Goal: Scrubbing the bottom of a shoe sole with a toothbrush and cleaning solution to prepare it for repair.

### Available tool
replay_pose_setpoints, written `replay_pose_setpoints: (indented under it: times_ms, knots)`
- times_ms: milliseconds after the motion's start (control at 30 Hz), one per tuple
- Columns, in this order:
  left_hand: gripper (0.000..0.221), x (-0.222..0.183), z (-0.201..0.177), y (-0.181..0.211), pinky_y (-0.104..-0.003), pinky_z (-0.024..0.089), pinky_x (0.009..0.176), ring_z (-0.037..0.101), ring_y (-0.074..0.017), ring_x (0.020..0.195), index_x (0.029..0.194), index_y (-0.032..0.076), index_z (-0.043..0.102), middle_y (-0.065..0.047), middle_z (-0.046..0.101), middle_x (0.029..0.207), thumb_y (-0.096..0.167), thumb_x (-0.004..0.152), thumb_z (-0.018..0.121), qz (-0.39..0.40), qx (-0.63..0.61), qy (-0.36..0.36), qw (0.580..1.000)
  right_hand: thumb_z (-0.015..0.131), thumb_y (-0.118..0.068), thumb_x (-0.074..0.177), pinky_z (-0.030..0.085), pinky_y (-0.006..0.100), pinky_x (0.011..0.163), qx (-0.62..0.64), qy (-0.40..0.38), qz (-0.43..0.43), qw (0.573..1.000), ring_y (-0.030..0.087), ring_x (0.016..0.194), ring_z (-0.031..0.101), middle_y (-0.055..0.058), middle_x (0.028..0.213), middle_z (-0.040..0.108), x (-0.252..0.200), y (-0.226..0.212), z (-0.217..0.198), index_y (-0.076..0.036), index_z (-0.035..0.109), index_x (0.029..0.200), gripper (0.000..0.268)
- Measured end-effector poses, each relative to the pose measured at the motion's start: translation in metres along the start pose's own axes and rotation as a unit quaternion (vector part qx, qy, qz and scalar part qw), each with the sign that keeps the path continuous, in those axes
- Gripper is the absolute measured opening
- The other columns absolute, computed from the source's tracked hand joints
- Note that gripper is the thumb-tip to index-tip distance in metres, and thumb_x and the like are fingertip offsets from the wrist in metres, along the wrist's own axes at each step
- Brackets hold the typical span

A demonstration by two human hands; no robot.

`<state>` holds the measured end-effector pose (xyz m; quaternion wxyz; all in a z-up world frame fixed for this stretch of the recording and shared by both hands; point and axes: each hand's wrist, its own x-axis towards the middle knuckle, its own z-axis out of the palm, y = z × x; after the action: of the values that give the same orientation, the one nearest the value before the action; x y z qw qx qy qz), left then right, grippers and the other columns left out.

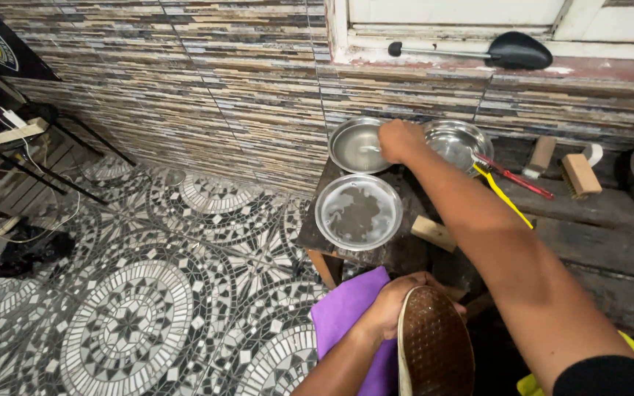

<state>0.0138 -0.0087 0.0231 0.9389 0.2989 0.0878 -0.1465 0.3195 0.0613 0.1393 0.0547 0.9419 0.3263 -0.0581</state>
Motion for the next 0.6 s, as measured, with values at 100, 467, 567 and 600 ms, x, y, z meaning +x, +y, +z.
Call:
replay_pose_setpoints:
  times_ms: [100, 467, 567, 600]
  knots:
    - [0.023, -0.017, 0.028, 0.021, -0.031, 0.064, 0.069, 0.078, -0.0259, 0.078, 0.096, -0.004, 0.068, -0.022, 0.078, 0.090, 0.003, 0.079, 0.080, 0.003, 0.109, 0.075, 0.991, 0.063, 0.000, 0.090, 0.062, 0.045, 0.066, -0.016, 0.021, -0.004, 1.000, 0.033, 0.088, 0.075, 0.010, 0.097, 0.075, -0.006, -0.008, -0.005, -0.008, 0.076, 0.093, 0.016]
    - [0.007, -0.006, 0.001, 0.007, -0.039, 0.064, 0.075, 0.077, -0.0330, 0.084, 0.094, -0.002, 0.065, -0.026, 0.075, 0.091, 0.001, 0.089, 0.070, 0.026, 0.065, 0.009, 0.998, 0.061, -0.022, 0.104, 0.057, 0.047, 0.069, 0.170, 0.030, 0.010, 0.985, 0.032, 0.092, 0.070, 0.008, 0.107, 0.072, -0.013, 0.006, 0.012, -0.015, 0.074, 0.101, 0.016]
    - [0.005, -0.003, -0.004, 0.005, -0.047, 0.066, 0.082, 0.077, -0.0439, 0.093, 0.097, -0.006, 0.061, -0.037, 0.073, 0.100, -0.003, 0.096, 0.063, 0.026, 0.016, -0.036, 0.999, 0.058, -0.027, 0.108, 0.055, 0.050, 0.064, 0.178, 0.081, 0.015, 0.981, 0.036, 0.083, 0.070, 0.013, 0.098, 0.072, -0.019, 0.010, 0.010, -0.010, 0.074, 0.096, 0.027]
    - [0.006, -0.001, -0.009, 0.002, -0.050, 0.066, 0.085, 0.075, -0.0474, 0.098, 0.100, -0.007, 0.059, -0.040, 0.071, 0.104, -0.001, 0.100, 0.059, 0.025, 0.003, -0.064, 0.998, 0.055, -0.030, 0.111, 0.058, 0.051, 0.068, 0.169, 0.098, 0.021, 0.981, 0.039, 0.086, 0.071, 0.016, 0.103, 0.073, -0.023, 0.010, 0.008, -0.010, 0.079, 0.102, 0.033]
